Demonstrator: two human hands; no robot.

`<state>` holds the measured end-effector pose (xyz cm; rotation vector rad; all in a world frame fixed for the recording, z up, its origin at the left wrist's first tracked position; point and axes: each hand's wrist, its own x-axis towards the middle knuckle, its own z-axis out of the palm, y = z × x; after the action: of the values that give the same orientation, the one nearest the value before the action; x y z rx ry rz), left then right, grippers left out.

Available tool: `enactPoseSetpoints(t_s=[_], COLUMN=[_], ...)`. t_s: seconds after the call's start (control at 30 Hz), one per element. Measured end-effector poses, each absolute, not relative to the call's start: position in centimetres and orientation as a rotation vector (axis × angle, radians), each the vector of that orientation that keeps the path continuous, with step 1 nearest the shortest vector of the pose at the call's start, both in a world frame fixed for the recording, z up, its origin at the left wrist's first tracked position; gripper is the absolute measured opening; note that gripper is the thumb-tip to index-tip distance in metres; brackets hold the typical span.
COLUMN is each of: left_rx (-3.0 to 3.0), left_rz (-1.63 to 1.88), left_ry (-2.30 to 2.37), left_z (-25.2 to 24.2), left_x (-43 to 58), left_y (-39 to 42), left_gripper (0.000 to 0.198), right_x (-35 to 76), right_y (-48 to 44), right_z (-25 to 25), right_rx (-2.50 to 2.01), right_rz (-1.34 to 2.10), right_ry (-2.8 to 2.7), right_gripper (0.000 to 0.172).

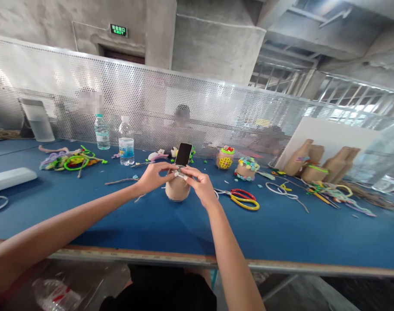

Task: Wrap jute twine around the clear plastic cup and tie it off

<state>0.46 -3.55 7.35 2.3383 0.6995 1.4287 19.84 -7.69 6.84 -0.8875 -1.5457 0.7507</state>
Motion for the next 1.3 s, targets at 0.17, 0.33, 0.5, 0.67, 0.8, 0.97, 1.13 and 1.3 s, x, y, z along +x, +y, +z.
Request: enactPoseSetpoints(t_s=[0.17, 0.33, 0.5, 0.67, 0.8, 0.97, 1.13, 1.3], left_rx=[2.298, 2.314, 2.341, 2.346, 2.379, 2.370, 2.364, 2.365], left_rz=[1.417, 1.426, 1.429, 1.466, 1.505, 1.511, 1.499, 1.517], left_ry=[0.659, 0.682, 0.685, 0.664, 0.641, 0.632, 0.666, 0.683], left_z=[7.11, 7.26, 7.39, 7.30, 7.15, 7.16, 7.12, 7.00], left_x=[0.60, 0.64, 0.66, 0.74, 0.77, 0.77, 0.86, 0.92], left_y=[-3.43, -3.56, -3.80, -3.79, -3.70, -3.79, -3.76, -3.75], left_gripper=[0.017, 0.017, 0.016, 0.016, 0.015, 0.015, 0.016, 0.016], right_x=[19.82, 19.68, 19.39, 19.56, 19.64, 19.49, 19.42, 19.02], right_y=[-7.54, -7.50, -7.22, -7.09, -7.47, -7.76, -7.42, -7.09], right_z=[6.52, 6.42, 6.14, 6.05, 6.34, 6.58, 6.41, 6.33], right_rx=[-0.862, -0.853, -0.851, -0.825, -0.827, -0.823, -0.827, -0.846], right_rz=[0.762, 0.771, 0.723, 0.853, 0.905, 0.923, 0.923, 0.916], right_ry=[-1.520, -1.496, -1.465, -1.416, -1.429, -1.413, -1.385, -1.330], right_gripper=[0.025, 0.025, 0.021, 0.021, 0.027, 0.029, 0.029, 0.026])
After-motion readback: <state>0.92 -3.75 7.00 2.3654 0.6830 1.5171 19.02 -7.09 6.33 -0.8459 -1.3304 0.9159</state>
